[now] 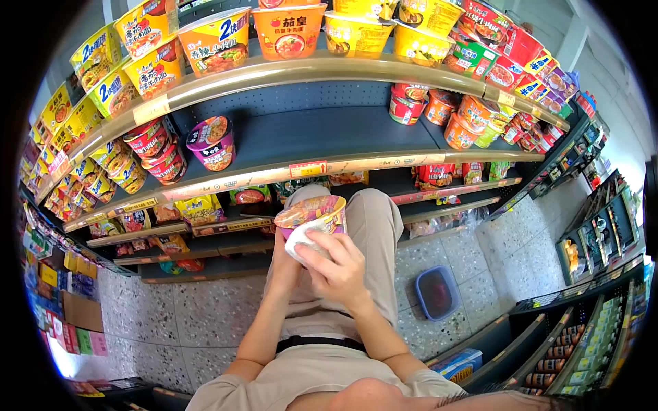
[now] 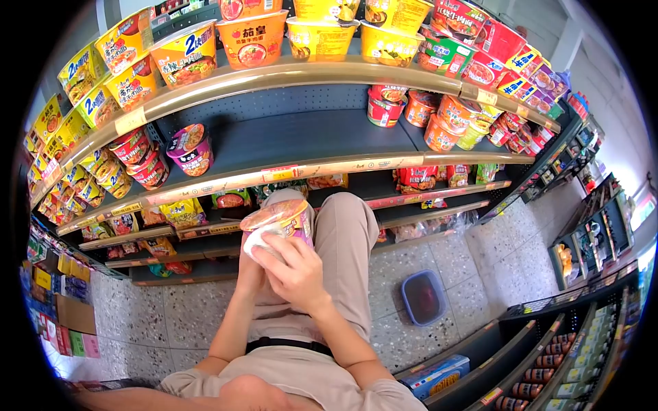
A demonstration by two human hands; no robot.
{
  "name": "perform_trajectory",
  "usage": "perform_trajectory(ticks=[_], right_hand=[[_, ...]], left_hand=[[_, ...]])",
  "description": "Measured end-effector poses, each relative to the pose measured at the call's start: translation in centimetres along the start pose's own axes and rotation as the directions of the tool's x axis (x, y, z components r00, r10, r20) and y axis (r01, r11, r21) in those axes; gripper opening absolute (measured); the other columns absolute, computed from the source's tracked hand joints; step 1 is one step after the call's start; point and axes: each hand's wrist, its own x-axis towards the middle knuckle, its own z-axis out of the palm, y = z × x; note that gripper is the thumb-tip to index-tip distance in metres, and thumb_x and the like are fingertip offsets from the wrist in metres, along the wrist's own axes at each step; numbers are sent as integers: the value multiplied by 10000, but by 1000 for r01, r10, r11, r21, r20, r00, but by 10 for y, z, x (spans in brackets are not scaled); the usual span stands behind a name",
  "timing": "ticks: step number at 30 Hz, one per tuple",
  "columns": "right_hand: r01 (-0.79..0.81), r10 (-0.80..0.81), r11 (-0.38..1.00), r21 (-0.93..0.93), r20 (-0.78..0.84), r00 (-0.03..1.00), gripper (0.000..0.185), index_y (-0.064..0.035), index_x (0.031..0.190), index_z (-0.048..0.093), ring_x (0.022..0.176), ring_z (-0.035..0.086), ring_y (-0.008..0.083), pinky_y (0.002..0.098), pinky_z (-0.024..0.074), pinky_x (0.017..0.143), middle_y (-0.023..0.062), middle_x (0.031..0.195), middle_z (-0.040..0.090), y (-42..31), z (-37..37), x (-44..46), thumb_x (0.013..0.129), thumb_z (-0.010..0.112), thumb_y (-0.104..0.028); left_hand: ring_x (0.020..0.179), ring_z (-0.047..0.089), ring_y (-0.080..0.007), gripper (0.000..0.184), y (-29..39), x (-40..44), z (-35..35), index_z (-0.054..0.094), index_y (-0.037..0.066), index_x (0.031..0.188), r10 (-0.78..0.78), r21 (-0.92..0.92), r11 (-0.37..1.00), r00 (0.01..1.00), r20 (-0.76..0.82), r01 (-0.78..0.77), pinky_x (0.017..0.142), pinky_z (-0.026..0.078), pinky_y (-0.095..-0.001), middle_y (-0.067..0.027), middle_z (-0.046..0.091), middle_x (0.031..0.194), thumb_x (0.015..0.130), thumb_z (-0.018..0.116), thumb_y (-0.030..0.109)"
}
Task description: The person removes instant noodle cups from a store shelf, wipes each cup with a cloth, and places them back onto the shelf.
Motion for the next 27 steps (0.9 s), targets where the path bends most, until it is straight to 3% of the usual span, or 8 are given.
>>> perform_trajectory(ticks=[5, 8, 11, 14, 18, 23, 27], right_hand=[[-115, 107, 990, -86, -93, 990, 393, -109, 1000, 711, 874, 609, 293, 355, 511, 750, 106, 1075, 640, 23, -10, -6, 635, 679, 31], [-265, 223, 929, -257, -182, 958, 346, -69, 1002, 707, 911, 614, 320, 380, 506, 783, 139, 1084, 634, 56, -19, -13, 684, 648, 55], [-419, 334, 865, -277, -306, 892, 291, -32, 998, 702, 941, 621, 314, 370, 503, 819, 156, 1092, 629, 83, -29, -26, 733, 624, 62], [-398, 370, 917, -30, -313, 875, 267, -3, 996, 698, 974, 624, 293, 350, 495, 854, 170, 1094, 626, 75, -36, -19, 750, 622, 68], [-112, 118, 992, 61, -122, 985, 353, -36, 987, 713, 959, 628, 273, 343, 507, 829, 156, 1088, 634, 39, -33, -10, 656, 664, 77], [115, -121, 988, 102, 57, 991, 396, -137, 1019, 705, 826, 608, 262, 337, 520, 702, 71, 1088, 644, 4, -9, -8, 638, 687, -30], [87, -92, 994, 71, 61, 994, 380, -139, 992, 711, 816, 609, 264, 338, 518, 699, 72, 1076, 646, 6, -5, -10, 632, 682, -21]], left_hand=[[1141, 529, -180, 699, -7, -2, -5, 359, 0, 1332, 26, -6, 1000, 1000, 1, -26, 970, 440, -328, -125, 513, 1272, 778, 751, 168], [1168, 516, -197, 735, -3, -5, -8, 329, -22, 1356, 8, -63, 998, 1000, 26, -7, 1002, 418, -345, -140, 498, 1286, 783, 741, 186], [1160, 525, -201, 713, -1, -5, -11, 338, -23, 1353, 4, -129, 992, 999, 48, 2, 998, 423, -349, -138, 508, 1276, 800, 724, 210], [1144, 537, -199, 674, -2, -4, -12, 353, -23, 1343, -30, -162, 986, 999, 24, 33, 986, 433, -348, -135, 521, 1261, 822, 702, 225], [1109, 556, -193, 614, -6, 2, -13, 368, -15, 1332, -52, -188, 981, 998, 21, 55, 957, 455, -344, -125, 546, 1223, 853, 672, 218], [1055, 584, -186, 547, -12, 4, -24, 392, 0, 1310, -125, -260, 957, 992, 25, 127, 888, 492, -325, -120, 564, 1187, 873, 651, 205], [1040, 588, -179, 532, -3, 3, -22, 407, 6, 1300, -72, -194, 978, 997, 23, 75, 876, 494, -319, -106, 572, 1175, 876, 653, 210]])
